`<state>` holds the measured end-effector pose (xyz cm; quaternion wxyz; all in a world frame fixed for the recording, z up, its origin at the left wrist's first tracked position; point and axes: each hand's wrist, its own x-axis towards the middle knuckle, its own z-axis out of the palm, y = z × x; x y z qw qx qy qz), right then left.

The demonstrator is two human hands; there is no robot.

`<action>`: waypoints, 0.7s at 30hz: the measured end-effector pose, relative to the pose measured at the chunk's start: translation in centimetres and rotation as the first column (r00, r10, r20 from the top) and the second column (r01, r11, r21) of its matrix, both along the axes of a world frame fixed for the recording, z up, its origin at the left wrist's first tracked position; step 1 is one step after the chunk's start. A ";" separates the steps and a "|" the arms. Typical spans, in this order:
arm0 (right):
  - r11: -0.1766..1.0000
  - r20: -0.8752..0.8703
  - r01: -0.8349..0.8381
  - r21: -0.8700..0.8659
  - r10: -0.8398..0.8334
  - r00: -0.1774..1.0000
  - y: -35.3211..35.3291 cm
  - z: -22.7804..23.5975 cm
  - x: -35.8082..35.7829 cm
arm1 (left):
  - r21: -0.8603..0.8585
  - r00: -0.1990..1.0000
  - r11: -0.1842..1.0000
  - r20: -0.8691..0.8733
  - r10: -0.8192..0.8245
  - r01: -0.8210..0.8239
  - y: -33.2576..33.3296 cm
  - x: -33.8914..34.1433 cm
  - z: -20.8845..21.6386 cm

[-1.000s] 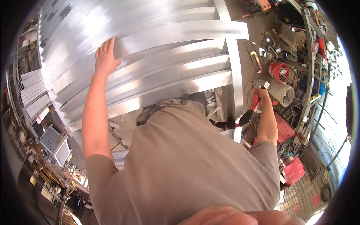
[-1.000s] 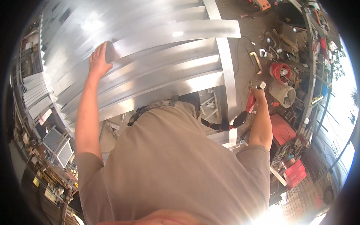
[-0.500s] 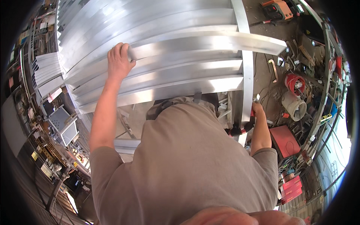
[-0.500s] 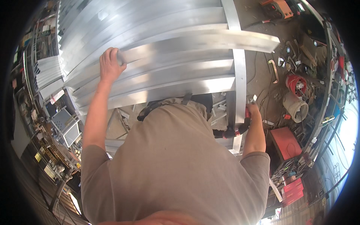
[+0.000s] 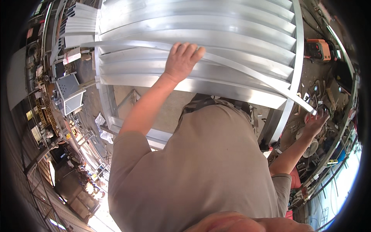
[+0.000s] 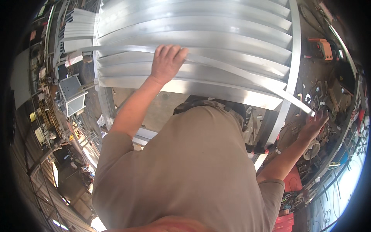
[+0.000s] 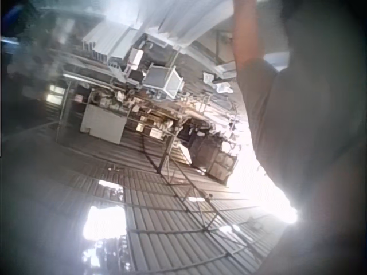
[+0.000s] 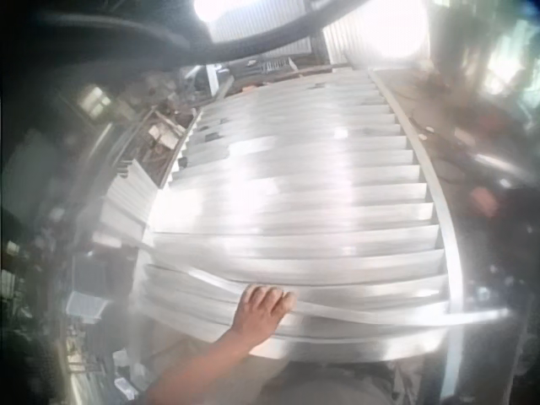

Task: The person repeatedly positions and secures horizontal metal slats into a curved metal frame using a handheld power tool. The person aligns each slat and fastens it in place, working sequentially along the structure.

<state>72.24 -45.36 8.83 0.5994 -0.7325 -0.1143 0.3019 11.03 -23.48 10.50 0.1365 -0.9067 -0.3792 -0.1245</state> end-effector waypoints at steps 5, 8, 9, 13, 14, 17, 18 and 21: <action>0.811 0.490 -0.370 -0.454 0.574 0.656 -2.1 -5.3 0.4 | -0.010 0.988 0.999 0.148 0.044 -0.043 -1.5 -3.2 0.2; 0.775 0.394 -0.401 -0.488 0.606 0.691 -3.4 -8.0 2.0 | 0.016 0.966 0.997 0.247 0.070 -0.076 -3.2 -4.6 0.3; 0.973 -0.129 -0.215 -0.080 0.204 0.970 -3.2 -8.8 2.3 | 0.049 0.953 0.995 0.295 0.069 -0.087 -3.6 -4.8 0.3; 0.957 -0.649 0.260 0.130 -0.116 0.752 -3.8 -9.0 2.2 | 0.136 0.916 0.977 0.389 0.100 -0.165 -5.0 -5.2 0.3; 0.944 -0.703 0.251 0.213 -0.030 0.710 -4.2 -8.6 1.9 | 0.121 0.900 0.972 0.415 0.136 -0.202 -5.1 -5.5 0.4; 0.883 -0.762 0.336 0.327 0.037 0.646 -5.2 -6.9 0.7 | 0.115 0.852 0.937 0.462 0.245 -0.331 -4.7 -7.3 0.8; 0.880 -0.777 0.312 0.358 0.095 0.623 -5.4 -6.1 0.5 | 0.125 0.838 0.909 0.453 0.306 -0.399 -4.1 -8.3 0.9; 0.875 -0.728 0.301 0.380 0.082 0.681 -5.9 -4.2 -0.6 | 0.194 0.812 0.844 0.444 0.378 -0.499 -2.6 -11.0 1.0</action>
